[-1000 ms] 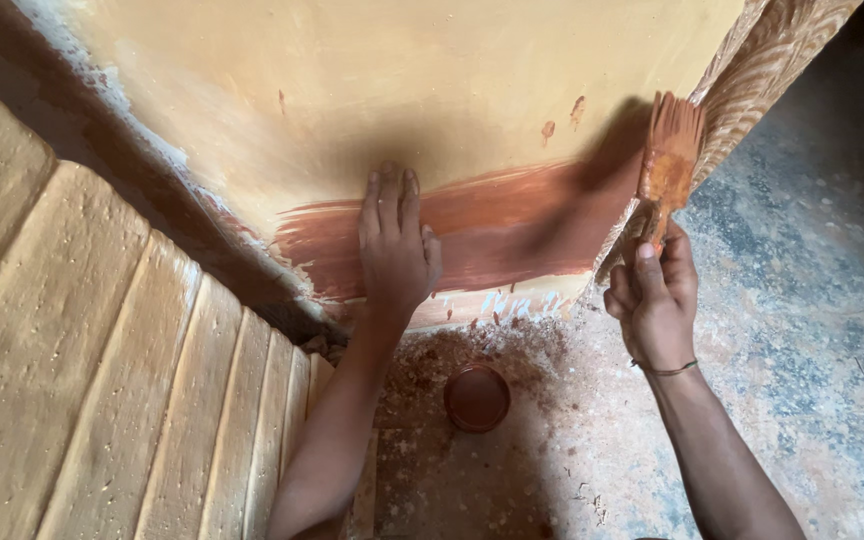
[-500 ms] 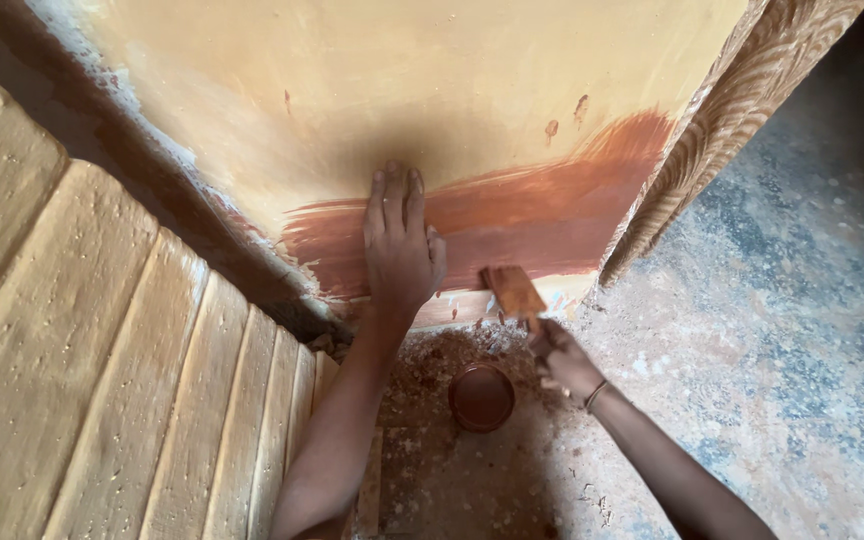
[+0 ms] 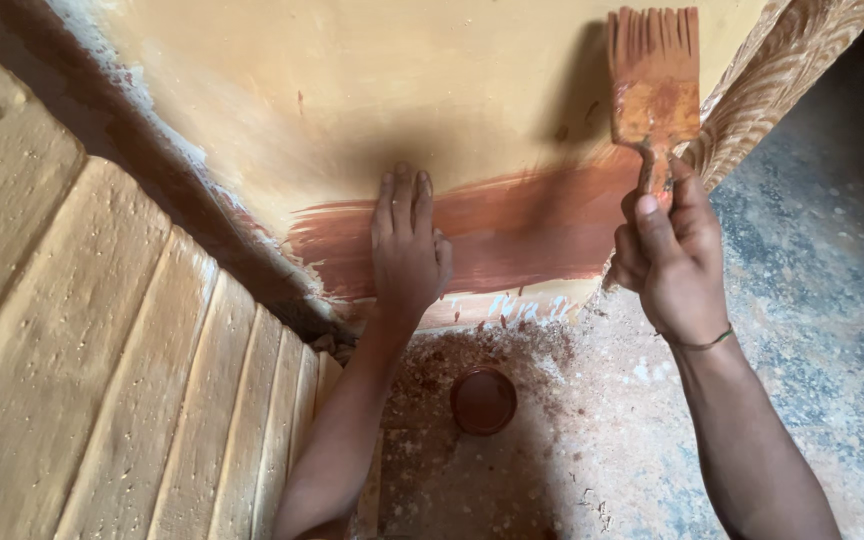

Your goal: The person paints a wooden surface with reddish-brown paint using a brush. They repeatedly dip the brush into a small container and apply the paint in broad strokes across the wood, gradually covering more area.

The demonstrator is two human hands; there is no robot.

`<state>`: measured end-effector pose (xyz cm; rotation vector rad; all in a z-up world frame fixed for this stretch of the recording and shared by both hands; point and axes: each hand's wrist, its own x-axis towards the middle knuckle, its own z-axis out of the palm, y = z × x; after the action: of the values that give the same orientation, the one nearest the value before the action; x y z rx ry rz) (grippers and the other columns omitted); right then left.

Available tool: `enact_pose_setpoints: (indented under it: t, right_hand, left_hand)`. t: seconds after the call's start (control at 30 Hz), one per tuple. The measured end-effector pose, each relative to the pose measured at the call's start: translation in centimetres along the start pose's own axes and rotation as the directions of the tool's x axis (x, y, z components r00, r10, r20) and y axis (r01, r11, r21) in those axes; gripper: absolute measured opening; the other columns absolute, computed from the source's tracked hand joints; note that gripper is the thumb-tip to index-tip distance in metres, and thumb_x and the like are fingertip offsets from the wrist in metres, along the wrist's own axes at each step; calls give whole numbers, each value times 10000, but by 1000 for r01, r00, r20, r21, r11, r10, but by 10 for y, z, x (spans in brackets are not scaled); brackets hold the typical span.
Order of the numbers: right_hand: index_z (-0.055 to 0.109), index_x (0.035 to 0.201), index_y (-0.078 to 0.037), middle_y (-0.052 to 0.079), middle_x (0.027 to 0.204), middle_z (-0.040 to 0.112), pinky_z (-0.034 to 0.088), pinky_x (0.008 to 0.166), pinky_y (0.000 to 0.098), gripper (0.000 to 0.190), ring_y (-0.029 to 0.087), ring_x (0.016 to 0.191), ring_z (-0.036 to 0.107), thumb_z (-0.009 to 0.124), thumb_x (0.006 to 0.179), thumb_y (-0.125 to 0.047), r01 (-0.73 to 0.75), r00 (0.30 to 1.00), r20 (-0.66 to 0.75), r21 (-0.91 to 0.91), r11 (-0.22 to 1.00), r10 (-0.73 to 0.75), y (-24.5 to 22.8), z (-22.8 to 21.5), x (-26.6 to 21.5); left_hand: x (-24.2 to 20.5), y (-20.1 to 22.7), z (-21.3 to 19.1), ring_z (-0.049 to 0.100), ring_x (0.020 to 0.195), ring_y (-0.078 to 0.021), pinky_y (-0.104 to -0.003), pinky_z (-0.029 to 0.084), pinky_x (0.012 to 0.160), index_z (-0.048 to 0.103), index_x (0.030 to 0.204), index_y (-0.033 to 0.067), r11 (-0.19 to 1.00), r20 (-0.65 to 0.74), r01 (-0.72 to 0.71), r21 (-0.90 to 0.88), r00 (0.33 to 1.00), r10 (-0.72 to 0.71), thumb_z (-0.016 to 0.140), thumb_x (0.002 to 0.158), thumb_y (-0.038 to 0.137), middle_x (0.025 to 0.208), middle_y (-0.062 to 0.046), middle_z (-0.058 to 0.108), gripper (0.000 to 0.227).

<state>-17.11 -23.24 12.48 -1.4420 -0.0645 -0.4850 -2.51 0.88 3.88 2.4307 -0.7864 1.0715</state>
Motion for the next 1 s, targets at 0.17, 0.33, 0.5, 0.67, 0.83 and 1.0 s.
enact_pose_setpoints:
  t: [0.17, 0.33, 0.5, 0.67, 0.83, 1.0]
  right_hand:
    - [256, 1598, -116, -27, 583, 463, 358, 318, 227, 615, 77, 400, 386, 465, 1047, -292, -267, 962, 14, -170, 949, 273, 59, 15, 0]
    - [244, 1570, -170, 2, 560, 476, 374, 339, 233, 577, 105, 399, 389, 423, 1039, -305, -675, 697, 84, -259, 691, 712, 170, 31, -53]
    - [453, 1485, -93, 25, 689, 544, 330, 357, 203, 444, 69, 451, 374, 412, 1049, -170, -876, 482, 161, 88, 474, 862, 215, 30, -68]
    - [538, 1286, 17, 36, 755, 526, 323, 344, 187, 309, 67, 465, 381, 419, 1069, -167, -804, 594, 188, 165, 571, 782, 172, 21, -36]
    - [492, 1132, -8, 7, 671, 467, 282, 319, 191, 149, 80, 437, 368, 449, 1102, -148, -525, 834, 348, 256, 812, 429, 91, 15, -3]
    - [428, 1194, -137, -12, 654, 448, 281, 314, 205, 125, 64, 397, 338, 430, 1083, -194, -255, 937, 289, 187, 949, 195, 44, 21, -4]
  left_hand:
    - [-2, -2, 2, 325, 1500, -445, -587, 333, 1217, 382, 1541, -23, 999, 0, 4, -36, 1000, -4, 519, 870, 112, 1612, -241, 332, 698]
    - [-3, -7, 9, 323, 1494, -439, -592, 325, 1229, 373, 1543, -29, 1000, -34, -13, 12, 999, 14, 531, 874, 109, 1618, -248, 312, 701]
    - [-4, -6, 4, 327, 1510, -437, -570, 326, 1252, 365, 1554, -25, 999, 7, -3, -48, 1000, 3, 534, 862, 84, 1629, -235, 301, 721]
    - [-2, -3, 2, 322, 1495, -444, -576, 328, 1225, 366, 1549, -28, 1000, 2, -9, 12, 1000, 9, 553, 838, 82, 1628, -240, 299, 743]
    - [1, 0, -4, 336, 1493, -447, -568, 348, 1216, 385, 1546, -12, 999, -2, 5, -31, 1000, -5, 561, 833, 70, 1619, -234, 323, 739]
    - [2, -3, -7, 361, 1472, -450, -566, 349, 1220, 391, 1538, -22, 999, -3, -17, -44, 1000, 17, 548, 825, 54, 1598, -243, 343, 734]
